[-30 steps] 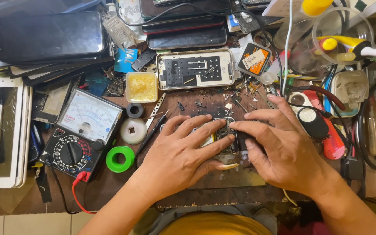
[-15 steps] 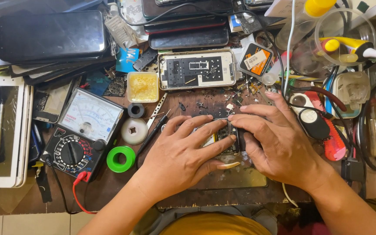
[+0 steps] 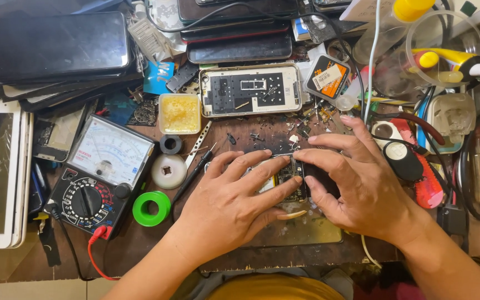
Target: Inspecting and manipulating the internal components of a disassembled smartphone using a small tool on a repair bench.
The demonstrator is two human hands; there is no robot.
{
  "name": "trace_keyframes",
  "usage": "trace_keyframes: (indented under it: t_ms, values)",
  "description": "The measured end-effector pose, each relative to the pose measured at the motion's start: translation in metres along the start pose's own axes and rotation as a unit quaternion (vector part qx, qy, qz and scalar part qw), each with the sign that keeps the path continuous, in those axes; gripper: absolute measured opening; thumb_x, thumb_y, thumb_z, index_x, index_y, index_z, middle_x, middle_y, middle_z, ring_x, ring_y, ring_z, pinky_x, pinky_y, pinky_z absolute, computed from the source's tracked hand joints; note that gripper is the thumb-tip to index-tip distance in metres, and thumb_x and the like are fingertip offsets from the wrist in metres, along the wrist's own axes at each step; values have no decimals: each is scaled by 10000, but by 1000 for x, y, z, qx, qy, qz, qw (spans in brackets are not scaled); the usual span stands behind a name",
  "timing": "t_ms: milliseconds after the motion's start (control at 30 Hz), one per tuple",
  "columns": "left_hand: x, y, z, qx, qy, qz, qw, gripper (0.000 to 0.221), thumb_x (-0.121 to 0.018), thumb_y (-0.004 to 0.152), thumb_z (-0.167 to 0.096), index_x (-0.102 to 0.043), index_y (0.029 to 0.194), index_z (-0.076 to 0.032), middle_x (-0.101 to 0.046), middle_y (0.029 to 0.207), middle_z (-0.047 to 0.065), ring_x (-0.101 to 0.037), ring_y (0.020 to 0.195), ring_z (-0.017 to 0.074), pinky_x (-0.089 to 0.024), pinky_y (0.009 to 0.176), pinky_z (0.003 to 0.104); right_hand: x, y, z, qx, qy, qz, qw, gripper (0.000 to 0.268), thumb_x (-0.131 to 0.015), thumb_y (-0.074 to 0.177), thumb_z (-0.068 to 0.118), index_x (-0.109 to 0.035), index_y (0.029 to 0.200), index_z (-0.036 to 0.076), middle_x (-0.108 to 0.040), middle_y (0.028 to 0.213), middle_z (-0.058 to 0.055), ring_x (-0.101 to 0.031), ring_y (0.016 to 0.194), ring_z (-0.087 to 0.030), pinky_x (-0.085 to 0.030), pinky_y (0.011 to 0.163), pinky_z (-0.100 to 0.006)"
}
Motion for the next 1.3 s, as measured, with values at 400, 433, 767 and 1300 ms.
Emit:
trace_keyframes:
  t_ms: [400, 433, 767, 1300]
  values:
    - [-1, 1, 4, 7, -7, 0, 1000, 343, -711, 1000, -393, -647, 1310, -257, -630, 1391, 41, -599, 1271, 275, -414, 1034, 465, -10, 4, -4, -7, 31, 16, 999, 350, -662, 915, 42, -556, 1249, 52, -674, 1131, -87, -642, 1041, -256, -412, 1178, -616]
    - [-2, 2, 4, 9, -10, 2, 1000, 328, -707, 1005, -368, -650, 1312, -264, -632, 1391, 36, -595, 1274, 273, -410, 1037, 468, -12, 4, -3, -4, 24, 19, 1000, 350, -651, 917, 44, -544, 1250, 47, -666, 1133, -95, -636, 1035, -266, -409, 1178, -621]
    - [0, 2, 2, 7, -6, -5, 1000, 300, -679, 1021, -345, -656, 1303, -245, -623, 1394, 45, -605, 1264, 295, -434, 997, 476, -12, -3, 3, 4, 32, 20, 999, 399, -594, 919, 94, -533, 1306, 20, -677, 1233, -156, -680, 1153, -314, -396, 1183, -632]
    - [1, -2, -1, -6, 17, -24, 1000, 344, -782, 976, -377, -677, 1280, -256, -624, 1348, 35, -617, 1213, 286, -429, 941, 466, -1, 9, 3, -49, -57, 42, 996, 360, -685, 897, 221, -683, 1229, 81, -617, 1194, -126, -538, 1115, -344, -398, 1072, -581]
Point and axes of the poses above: each hand's wrist, its own y-axis towards the middle knuckle, its own x-axis out of the back of the hand, z = x × y, the point moved 10 cm from there along y, towards the middle knuckle
